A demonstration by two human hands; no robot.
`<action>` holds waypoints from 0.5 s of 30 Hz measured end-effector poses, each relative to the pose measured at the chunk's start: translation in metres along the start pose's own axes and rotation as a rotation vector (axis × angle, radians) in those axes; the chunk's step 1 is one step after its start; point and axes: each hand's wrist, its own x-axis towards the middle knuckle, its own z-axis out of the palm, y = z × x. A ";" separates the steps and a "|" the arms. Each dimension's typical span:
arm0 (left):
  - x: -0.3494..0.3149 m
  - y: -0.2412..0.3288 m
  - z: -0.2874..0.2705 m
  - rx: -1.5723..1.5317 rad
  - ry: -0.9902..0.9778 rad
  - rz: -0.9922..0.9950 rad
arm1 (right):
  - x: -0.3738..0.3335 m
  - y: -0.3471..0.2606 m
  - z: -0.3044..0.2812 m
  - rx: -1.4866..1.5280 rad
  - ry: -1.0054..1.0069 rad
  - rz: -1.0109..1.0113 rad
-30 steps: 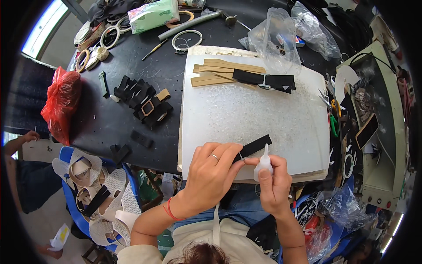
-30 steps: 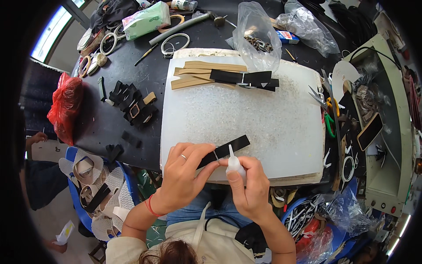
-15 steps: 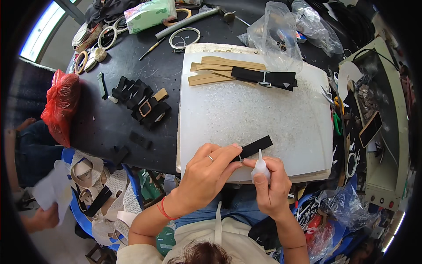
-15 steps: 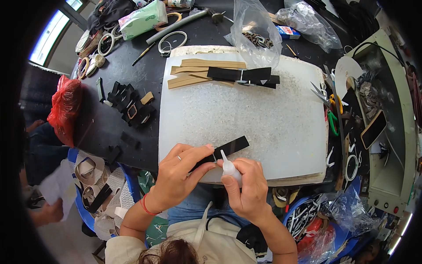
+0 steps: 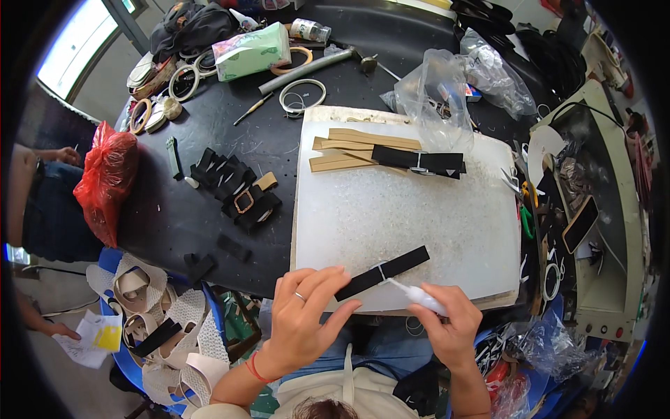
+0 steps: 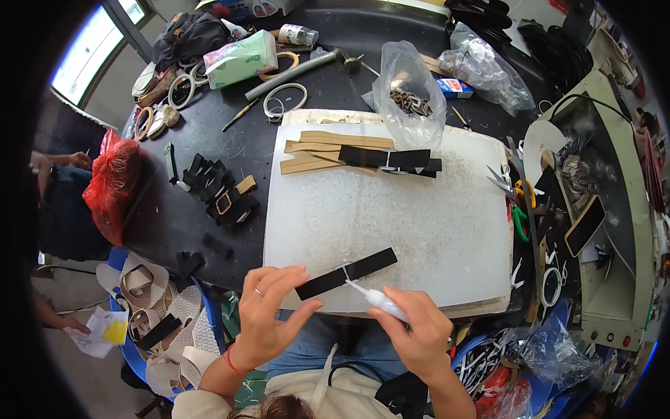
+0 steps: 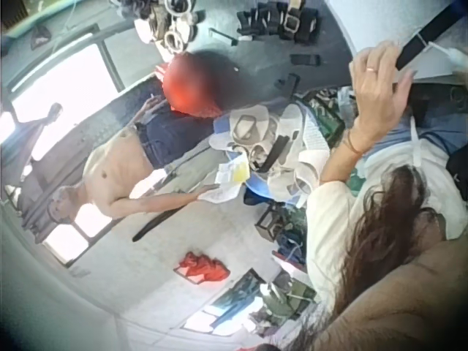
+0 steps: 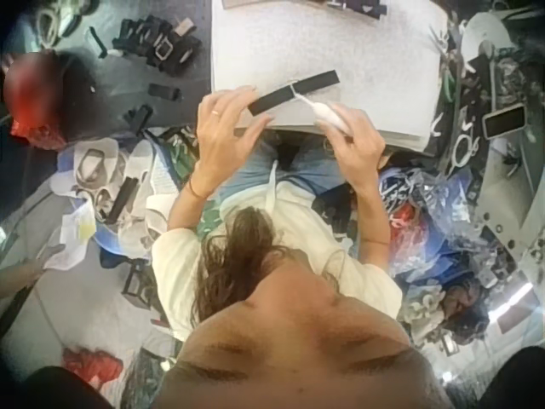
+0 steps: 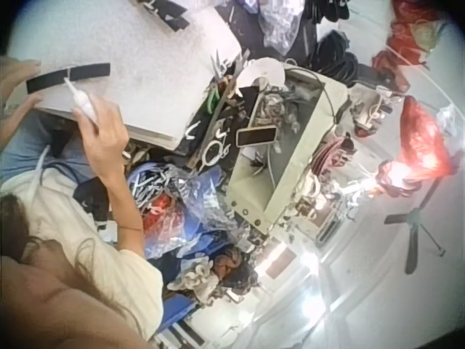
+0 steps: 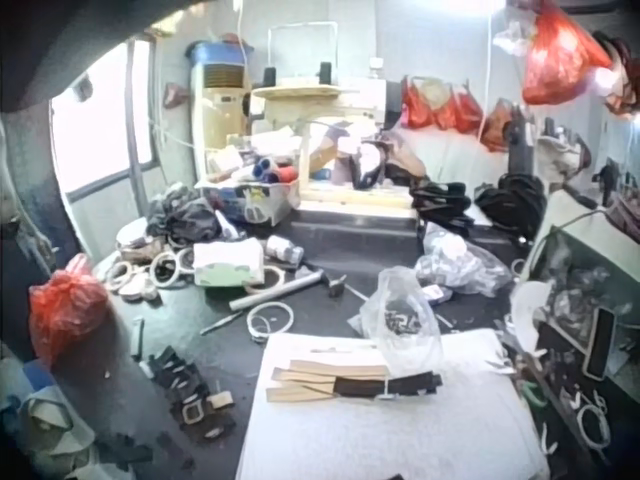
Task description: The person applies glue from a small white bottle to the back of black rectangular buckle pieces and presses them onto a white foam board. The person handles the buckle pieces one at a time, repeating the gluing and pressing process throughout the clip.
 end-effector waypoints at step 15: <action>-0.006 -0.005 0.010 0.061 0.028 0.047 | 0.012 -0.019 0.006 -0.129 -0.092 -0.122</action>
